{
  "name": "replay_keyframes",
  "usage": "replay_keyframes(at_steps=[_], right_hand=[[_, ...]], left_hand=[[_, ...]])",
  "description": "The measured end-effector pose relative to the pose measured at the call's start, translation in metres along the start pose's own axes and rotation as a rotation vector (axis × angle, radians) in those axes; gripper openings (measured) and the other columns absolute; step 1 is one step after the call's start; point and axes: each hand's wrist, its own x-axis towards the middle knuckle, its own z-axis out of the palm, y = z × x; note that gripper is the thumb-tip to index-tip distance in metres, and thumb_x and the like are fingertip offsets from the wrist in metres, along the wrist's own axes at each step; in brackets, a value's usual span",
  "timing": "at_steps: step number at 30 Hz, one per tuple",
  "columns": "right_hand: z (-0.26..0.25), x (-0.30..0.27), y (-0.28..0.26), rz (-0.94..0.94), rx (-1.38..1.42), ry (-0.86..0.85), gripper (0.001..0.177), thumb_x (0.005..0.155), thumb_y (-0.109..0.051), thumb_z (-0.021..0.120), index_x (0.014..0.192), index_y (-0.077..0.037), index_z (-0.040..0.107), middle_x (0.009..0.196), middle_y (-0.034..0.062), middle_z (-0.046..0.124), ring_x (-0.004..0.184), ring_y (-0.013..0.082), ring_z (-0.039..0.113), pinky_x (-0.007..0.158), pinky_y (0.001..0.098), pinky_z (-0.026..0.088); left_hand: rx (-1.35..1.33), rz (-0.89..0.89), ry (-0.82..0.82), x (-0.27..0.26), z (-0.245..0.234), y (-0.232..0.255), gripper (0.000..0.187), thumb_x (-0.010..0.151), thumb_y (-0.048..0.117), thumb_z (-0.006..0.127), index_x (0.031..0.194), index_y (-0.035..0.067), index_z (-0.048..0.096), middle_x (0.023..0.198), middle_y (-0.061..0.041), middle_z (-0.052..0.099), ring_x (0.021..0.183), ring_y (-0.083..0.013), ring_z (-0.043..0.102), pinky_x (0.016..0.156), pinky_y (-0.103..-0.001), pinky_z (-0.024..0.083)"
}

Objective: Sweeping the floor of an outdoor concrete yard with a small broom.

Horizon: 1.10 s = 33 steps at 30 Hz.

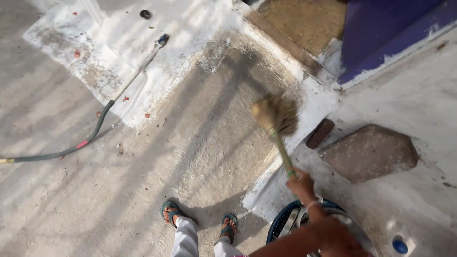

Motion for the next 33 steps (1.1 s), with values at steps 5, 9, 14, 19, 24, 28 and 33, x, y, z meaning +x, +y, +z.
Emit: replay_keyframes(at_steps=[5,9,14,19,24,28,33], right_hand=[[-0.019,0.000,-0.017,0.051,0.187,-0.269,0.073,0.073,0.008,0.074,0.141,-0.013,0.061,0.075,0.0144,0.072,0.052,0.0175,0.059,0.043,0.0315,0.045],[-0.069,0.022,-0.047,-0.031,0.411,-0.398,0.073,0.072,0.010,0.071,0.143,-0.007,0.063,0.078,0.0130,0.069,0.050,0.0116,0.053,0.041,0.0279,0.041],[-0.069,0.062,-0.095,-0.258,0.403,-0.249,0.064,0.081,0.005,0.071,0.143,-0.005,0.062,0.100,0.0069,0.075,0.069,0.0041,0.061,0.057,0.0217,0.049],[0.027,0.105,-0.170,-0.197,0.254,-0.030,0.078,0.074,0.011,0.071,0.148,-0.012,0.057,0.079,0.0143,0.070,0.057,0.0154,0.057,0.049,0.0323,0.045],[0.149,0.082,-0.150,-0.348,-0.221,0.000,0.058,0.066,-0.010,0.083,0.124,-0.014,0.077,0.098,0.0099,0.078,0.078,0.0201,0.071,0.070,0.0343,0.058],[0.192,-0.001,-0.159,-0.332,-0.233,-0.145,0.068,0.067,-0.007,0.082,0.133,-0.017,0.071,0.100,0.0097,0.078,0.081,0.0192,0.072,0.073,0.0336,0.057],[0.150,-0.053,-0.226,0.067,0.121,-0.539,0.073,0.074,0.014,0.070,0.143,-0.005,0.058,0.087,0.0174,0.076,0.052,0.0136,0.059,0.042,0.0276,0.044]], left_hand=[[0.210,-0.010,0.066,0.002,-0.052,-0.009,0.032,0.096,0.038,0.052,0.121,0.029,0.069,0.109,-0.007,0.074,0.113,-0.0316,0.067,0.104,-0.062,0.042],[0.399,0.008,0.089,-0.009,-0.085,-0.020,0.026,0.090,0.033,0.059,0.112,0.025,0.070,0.110,-0.006,0.073,0.111,-0.0305,0.068,0.096,-0.061,0.050],[0.427,-0.183,0.491,-0.063,-0.125,-0.107,0.027,0.093,0.021,0.061,0.117,0.012,0.071,0.112,-0.010,0.072,0.113,-0.0296,0.066,0.108,-0.057,0.043],[0.463,-0.603,0.677,-0.204,-0.218,-0.191,0.014,0.096,0.018,0.064,0.103,0.015,0.076,0.100,-0.007,0.074,0.111,-0.0268,0.063,0.117,-0.061,0.033],[0.529,-0.832,0.706,-0.312,-0.294,-0.214,0.010,0.091,0.015,0.066,0.096,0.013,0.074,0.097,-0.007,0.073,0.109,-0.0274,0.063,0.116,-0.058,0.035],[0.577,-0.801,0.725,-0.352,-0.325,-0.227,0.008,0.091,0.014,0.066,0.095,0.014,0.073,0.101,-0.005,0.073,0.110,-0.0254,0.063,0.117,-0.056,0.035],[0.634,-0.838,0.725,-0.383,-0.367,-0.222,0.013,0.082,0.026,0.075,0.087,0.014,0.072,0.099,-0.002,0.074,0.114,-0.0247,0.062,0.117,-0.057,0.030]])
